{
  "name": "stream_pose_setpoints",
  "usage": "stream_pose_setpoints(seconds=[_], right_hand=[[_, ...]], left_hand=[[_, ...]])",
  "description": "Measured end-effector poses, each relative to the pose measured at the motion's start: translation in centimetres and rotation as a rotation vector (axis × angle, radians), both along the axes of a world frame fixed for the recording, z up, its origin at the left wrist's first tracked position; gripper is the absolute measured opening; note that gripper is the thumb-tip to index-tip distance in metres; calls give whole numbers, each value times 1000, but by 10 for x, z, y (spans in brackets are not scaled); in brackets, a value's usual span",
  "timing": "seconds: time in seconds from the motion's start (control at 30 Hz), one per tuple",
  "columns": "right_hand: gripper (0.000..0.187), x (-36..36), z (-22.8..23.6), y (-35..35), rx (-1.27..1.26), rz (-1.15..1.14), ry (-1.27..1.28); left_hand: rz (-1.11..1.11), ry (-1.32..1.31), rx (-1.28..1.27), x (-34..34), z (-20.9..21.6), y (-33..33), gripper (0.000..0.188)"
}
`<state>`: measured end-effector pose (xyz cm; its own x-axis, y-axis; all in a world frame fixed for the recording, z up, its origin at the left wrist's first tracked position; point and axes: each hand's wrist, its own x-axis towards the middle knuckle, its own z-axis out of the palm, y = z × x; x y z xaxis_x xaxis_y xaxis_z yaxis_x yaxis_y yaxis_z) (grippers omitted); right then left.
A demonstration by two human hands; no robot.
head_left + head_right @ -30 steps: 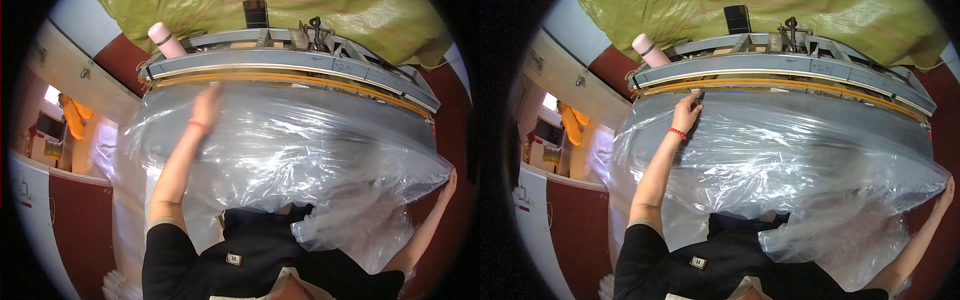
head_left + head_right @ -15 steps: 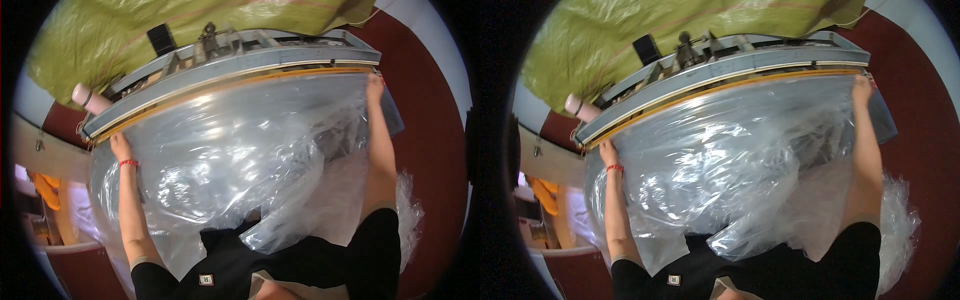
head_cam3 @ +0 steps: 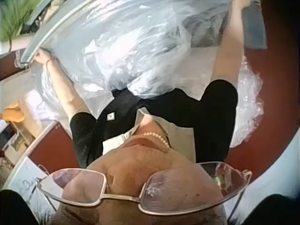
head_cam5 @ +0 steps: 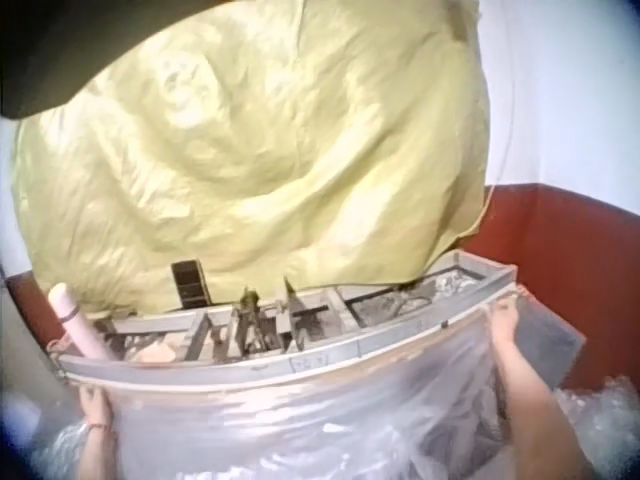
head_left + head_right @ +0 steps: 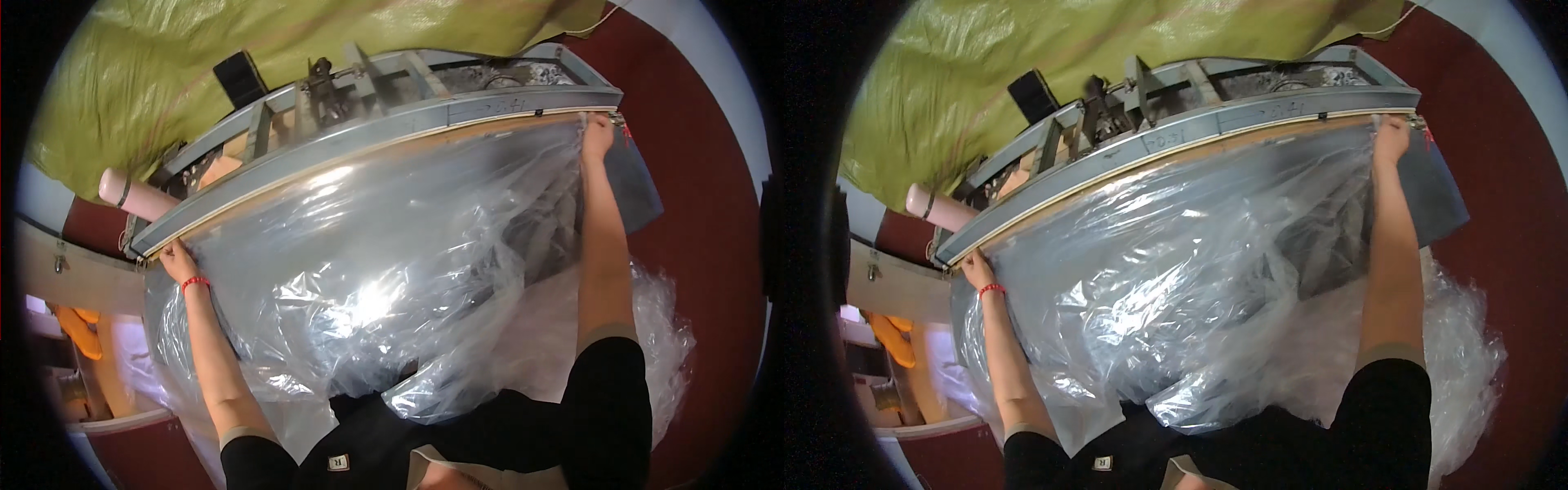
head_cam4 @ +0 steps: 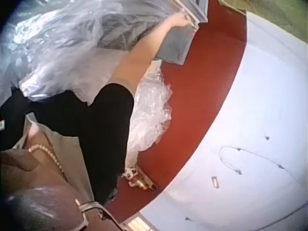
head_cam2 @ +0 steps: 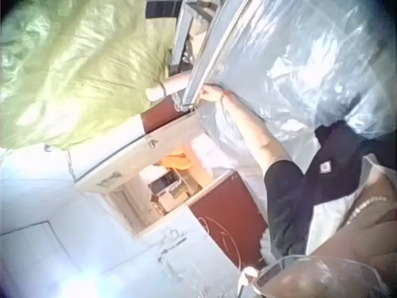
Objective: The person repeatedly pulls plastic film across a heat sealing machine and presses it against the sealer bar by hand to seal bags.
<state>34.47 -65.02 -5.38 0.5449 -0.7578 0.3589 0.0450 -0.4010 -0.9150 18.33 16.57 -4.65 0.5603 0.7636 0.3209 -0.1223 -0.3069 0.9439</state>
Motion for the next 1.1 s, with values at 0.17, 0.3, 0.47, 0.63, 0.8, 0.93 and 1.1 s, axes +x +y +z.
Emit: stream_pose_setpoints(seconds=[0.17, 0.3, 0.47, 0.63, 0.8, 0.93, 1.1], right_hand=[[16, 5, -3, -7, 14, -84, -188], [24, 6, 5, -16, -42, -172, 6], [20, -64, 103, 199, -569, 204, -366], [16, -131, 115, 346, -945, 708, -434], [14, -135, 63, 348, -363, 1254, 69], [16, -137, 43, 274, -287, 1017, 112], [18, -138, 33, 112, -501, 635, 192]], left_hand=[[114, -108, -31, 0, 6, -7, 6], [49, -110, -91, -1, 6, -10, 6], [-341, -26, 75, -61, 53, -39, 6], [-286, -175, 29, -133, 95, -54, 8], [-53, 16, 290, -157, 71, -13, 11], [-106, 657, 1320, -171, 69, -41, 11], [-686, 528, 1239, -166, 54, -133, 50]])
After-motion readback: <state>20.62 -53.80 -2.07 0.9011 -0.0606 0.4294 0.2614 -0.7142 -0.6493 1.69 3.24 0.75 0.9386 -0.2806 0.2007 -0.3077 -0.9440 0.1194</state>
